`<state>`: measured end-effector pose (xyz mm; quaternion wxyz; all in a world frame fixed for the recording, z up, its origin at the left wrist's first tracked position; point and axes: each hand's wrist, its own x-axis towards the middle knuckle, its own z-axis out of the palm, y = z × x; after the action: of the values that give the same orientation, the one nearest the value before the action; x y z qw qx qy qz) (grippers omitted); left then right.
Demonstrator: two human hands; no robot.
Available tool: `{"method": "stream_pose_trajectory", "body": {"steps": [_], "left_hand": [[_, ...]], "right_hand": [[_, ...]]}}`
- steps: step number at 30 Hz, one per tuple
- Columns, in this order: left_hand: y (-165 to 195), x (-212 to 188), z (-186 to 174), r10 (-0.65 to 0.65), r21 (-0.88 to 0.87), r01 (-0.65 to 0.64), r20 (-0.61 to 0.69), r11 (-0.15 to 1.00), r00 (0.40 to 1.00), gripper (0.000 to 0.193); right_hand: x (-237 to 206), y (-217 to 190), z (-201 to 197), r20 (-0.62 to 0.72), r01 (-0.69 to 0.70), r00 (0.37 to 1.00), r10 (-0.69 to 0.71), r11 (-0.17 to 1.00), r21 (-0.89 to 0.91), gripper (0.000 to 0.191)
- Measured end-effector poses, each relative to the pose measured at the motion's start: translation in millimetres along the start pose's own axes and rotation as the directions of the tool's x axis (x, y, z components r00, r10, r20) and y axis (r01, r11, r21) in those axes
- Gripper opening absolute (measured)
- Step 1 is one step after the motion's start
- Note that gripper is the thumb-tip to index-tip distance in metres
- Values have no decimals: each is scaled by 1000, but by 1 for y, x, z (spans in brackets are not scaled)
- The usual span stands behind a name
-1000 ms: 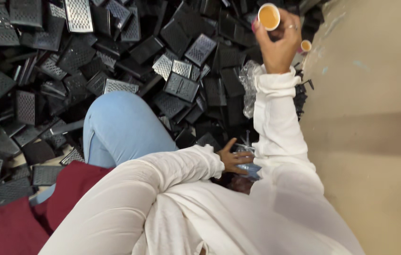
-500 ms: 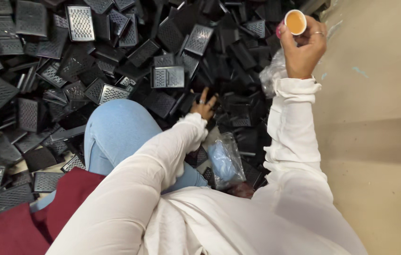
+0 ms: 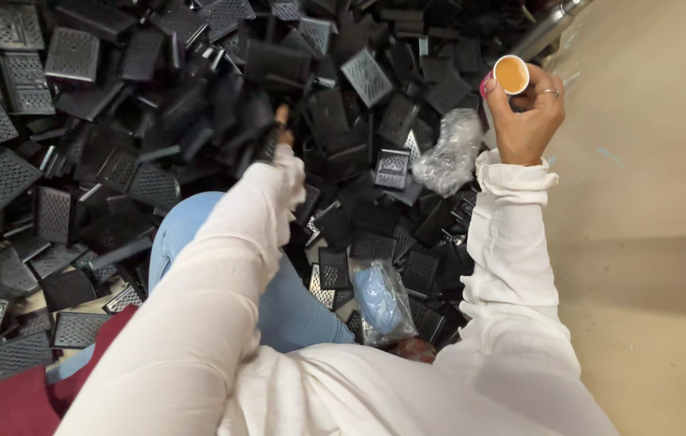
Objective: The person sits on the floor beside a large pile of small black hand graters, picks up individual graters, turns them over in their hands, and sets them back or stacks them. At the start they hold a small cup of tea, and at the end they open a metal water bottle and drink.
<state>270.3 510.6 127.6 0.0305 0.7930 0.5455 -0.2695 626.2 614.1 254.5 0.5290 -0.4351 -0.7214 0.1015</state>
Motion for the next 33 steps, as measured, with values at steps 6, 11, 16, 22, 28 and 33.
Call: {"method": "stream_pose_trajectory", "body": {"steps": [6,11,16,22,28,33], "left_hand": [[-103,51,75,-514,-419,340,-430,842,742,31],[-152,-11,84,-564,-121,551,-237,825,791,27],[-175,-78,81,-510,-212,467,-260,859,820,62],[-151,-127,71,-413,-430,190,-519,883,748,67],[-135,-175,46,-425,-586,13,-571,810,702,61],[-110,-229,53,-518,-635,55,-573,771,635,51]], "right_hand": [[2,-12,9,43,14,999,-19,994,110,32],[7,-28,22,70,29,997,-41,986,163,33],[7,-49,38,88,29,995,-42,989,143,34],[10,-72,50,131,16,991,-35,990,141,37],[20,-109,63,168,76,981,-101,986,148,37],[25,-136,81,219,110,965,-146,979,170,36]]}}
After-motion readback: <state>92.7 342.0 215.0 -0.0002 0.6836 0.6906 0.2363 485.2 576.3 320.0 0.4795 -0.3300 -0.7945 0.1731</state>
